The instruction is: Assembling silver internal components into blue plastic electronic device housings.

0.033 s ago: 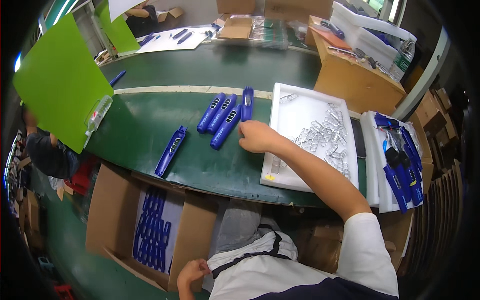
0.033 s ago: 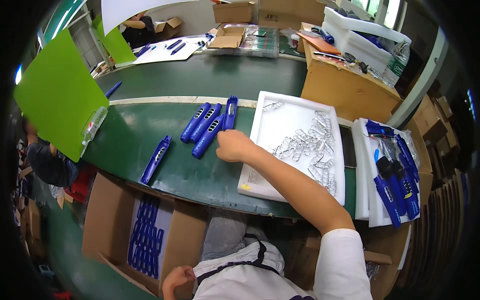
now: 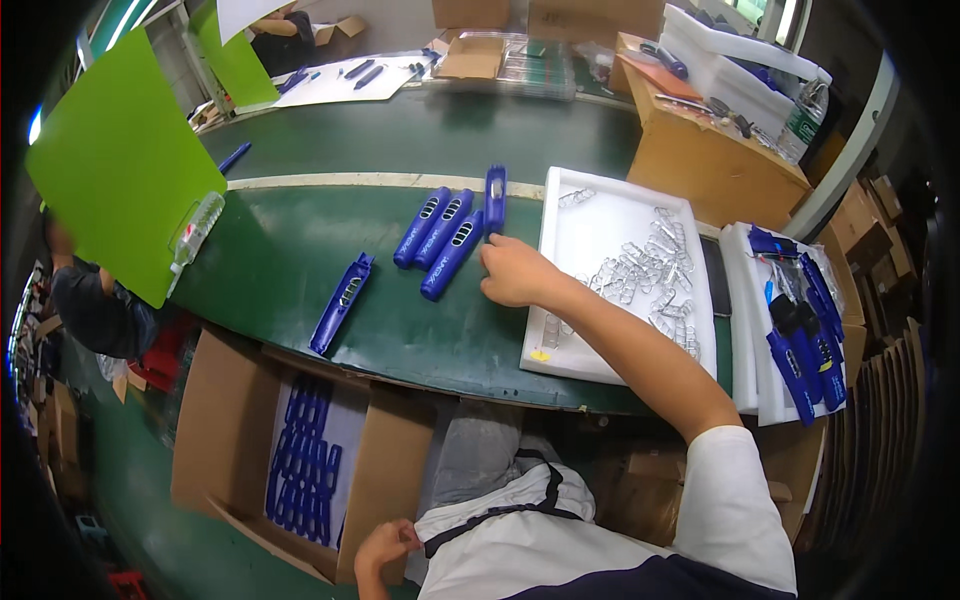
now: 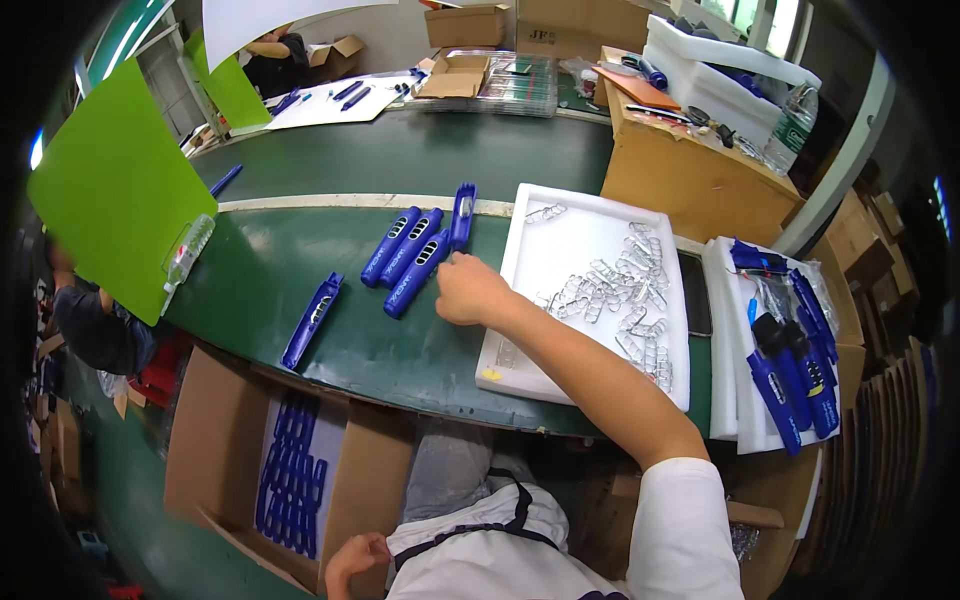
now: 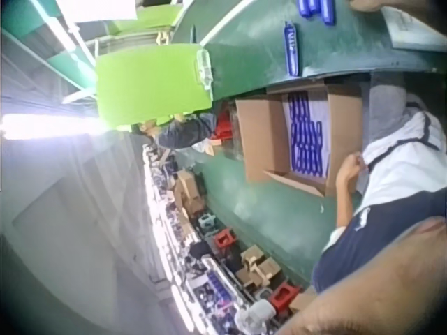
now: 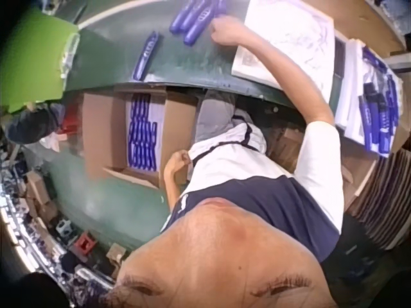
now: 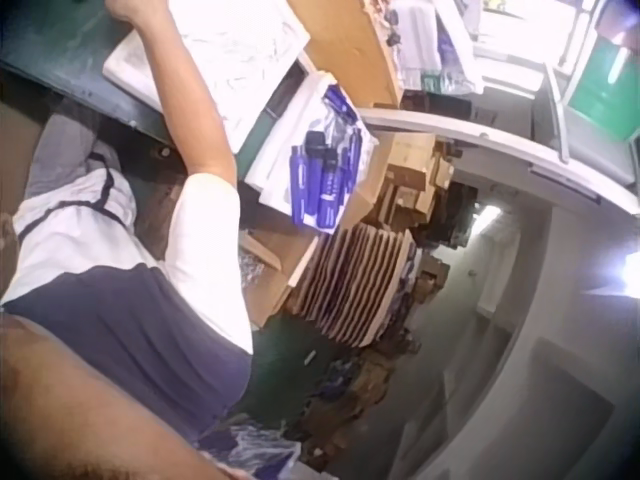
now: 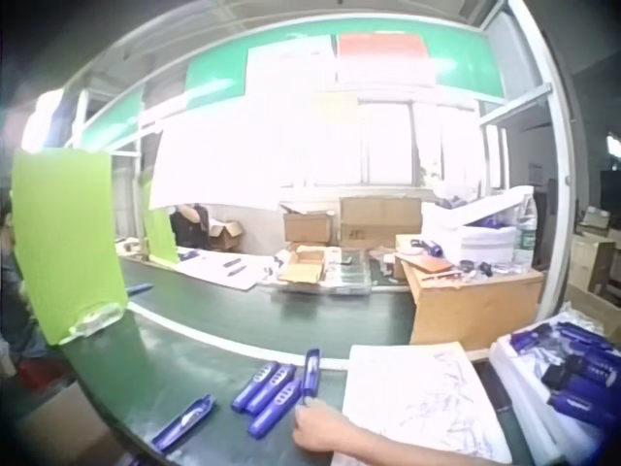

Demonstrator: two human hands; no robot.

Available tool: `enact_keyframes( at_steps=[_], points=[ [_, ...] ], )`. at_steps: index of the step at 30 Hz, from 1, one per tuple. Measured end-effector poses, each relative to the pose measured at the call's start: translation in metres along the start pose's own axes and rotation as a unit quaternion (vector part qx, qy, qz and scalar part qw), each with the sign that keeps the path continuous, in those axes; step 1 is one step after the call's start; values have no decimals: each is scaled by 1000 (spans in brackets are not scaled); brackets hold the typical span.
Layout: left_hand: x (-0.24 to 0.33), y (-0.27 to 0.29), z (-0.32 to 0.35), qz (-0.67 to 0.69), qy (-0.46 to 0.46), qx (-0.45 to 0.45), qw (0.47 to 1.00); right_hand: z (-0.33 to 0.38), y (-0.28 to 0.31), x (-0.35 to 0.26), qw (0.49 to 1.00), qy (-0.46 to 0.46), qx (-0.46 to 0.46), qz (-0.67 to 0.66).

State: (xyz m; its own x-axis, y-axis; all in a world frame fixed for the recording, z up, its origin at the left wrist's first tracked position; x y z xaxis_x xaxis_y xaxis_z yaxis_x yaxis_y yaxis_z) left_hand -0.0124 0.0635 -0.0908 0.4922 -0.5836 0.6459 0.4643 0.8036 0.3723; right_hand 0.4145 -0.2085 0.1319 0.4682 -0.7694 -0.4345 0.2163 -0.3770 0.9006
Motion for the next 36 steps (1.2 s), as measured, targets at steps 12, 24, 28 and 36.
enact_keyframes(
  at_steps=[12,24,28,36],
  points=[
    [-40,-64,52,210,-20,100,972,-2,-13,8,998,6,7,63],
    [5,-73,87,113,-59,195,973,21,6,-1,997,26,17,68],
    [-13,-88,81,150,-31,186,971,85,36,-69,987,77,106,90],
    [-9,-83,71,211,-58,142,965,177,1,-87,981,79,11,-176]
  ],
)
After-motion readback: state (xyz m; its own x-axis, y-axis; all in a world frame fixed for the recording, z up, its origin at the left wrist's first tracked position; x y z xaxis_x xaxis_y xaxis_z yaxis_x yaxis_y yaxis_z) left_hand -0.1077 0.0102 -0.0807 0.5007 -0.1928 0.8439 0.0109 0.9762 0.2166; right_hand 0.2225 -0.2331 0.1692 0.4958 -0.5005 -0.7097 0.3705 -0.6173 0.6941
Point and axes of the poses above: each hand's wrist, its own z-axis away from the middle knuckle, its own y-axis out of the back of the hand, x = y × z, the point moved 4 cm from there along -z, towards the middle knuckle, and after that the axes turned 2 degrees about x, right-handed, at the moved point
